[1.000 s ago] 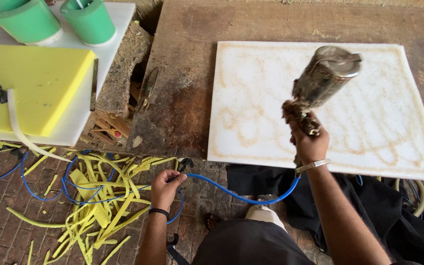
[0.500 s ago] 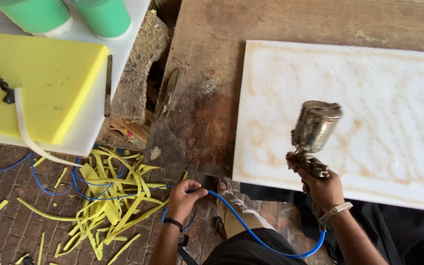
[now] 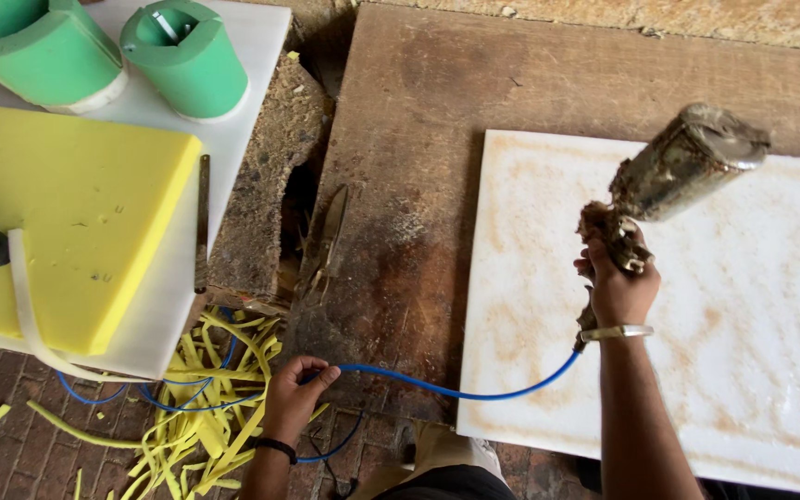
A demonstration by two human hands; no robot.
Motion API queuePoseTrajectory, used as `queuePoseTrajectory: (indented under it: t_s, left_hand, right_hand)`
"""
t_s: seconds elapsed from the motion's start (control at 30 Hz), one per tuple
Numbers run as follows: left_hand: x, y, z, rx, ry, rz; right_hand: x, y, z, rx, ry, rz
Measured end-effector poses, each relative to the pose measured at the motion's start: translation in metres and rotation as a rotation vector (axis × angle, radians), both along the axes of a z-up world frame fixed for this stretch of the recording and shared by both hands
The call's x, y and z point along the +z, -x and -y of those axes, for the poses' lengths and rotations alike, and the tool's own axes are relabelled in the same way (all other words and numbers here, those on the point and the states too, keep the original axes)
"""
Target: The person sprays a white rectangular board with a spray gun, then lays a black fabric over it, smooths it, and cuts the fabric to size using shears. The person then places another white board on the table and sprays it with the spray gun.
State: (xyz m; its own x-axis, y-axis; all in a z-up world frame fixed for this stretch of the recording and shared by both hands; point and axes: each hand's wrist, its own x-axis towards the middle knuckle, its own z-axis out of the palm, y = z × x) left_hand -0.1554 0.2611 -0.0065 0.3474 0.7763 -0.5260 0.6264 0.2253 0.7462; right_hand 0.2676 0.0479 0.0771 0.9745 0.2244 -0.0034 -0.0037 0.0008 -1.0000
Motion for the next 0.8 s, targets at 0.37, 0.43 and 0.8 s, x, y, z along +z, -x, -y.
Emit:
queuePoseTrajectory:
  t_s: [0.37, 0.43, 0.8]
  left_hand:
    - [0.008, 0.081, -0.106, 0.242, -0.106, -0.141]
    - [0.019, 0.107, -0.128, 0.268, -0.166, -0.277]
    - [-0.077, 0.183, -0.176, 0.264, -0.13, 0.257]
  right_hand:
    - [-0.07, 0.119, -0.122, 0.196, 0.14, -0.308]
    - [-0.068, 0.144, -0.165, 0.21, 0.261, -0.412]
    - [-0.158, 0.275, -0.364, 0.26, 0.633, 0.119]
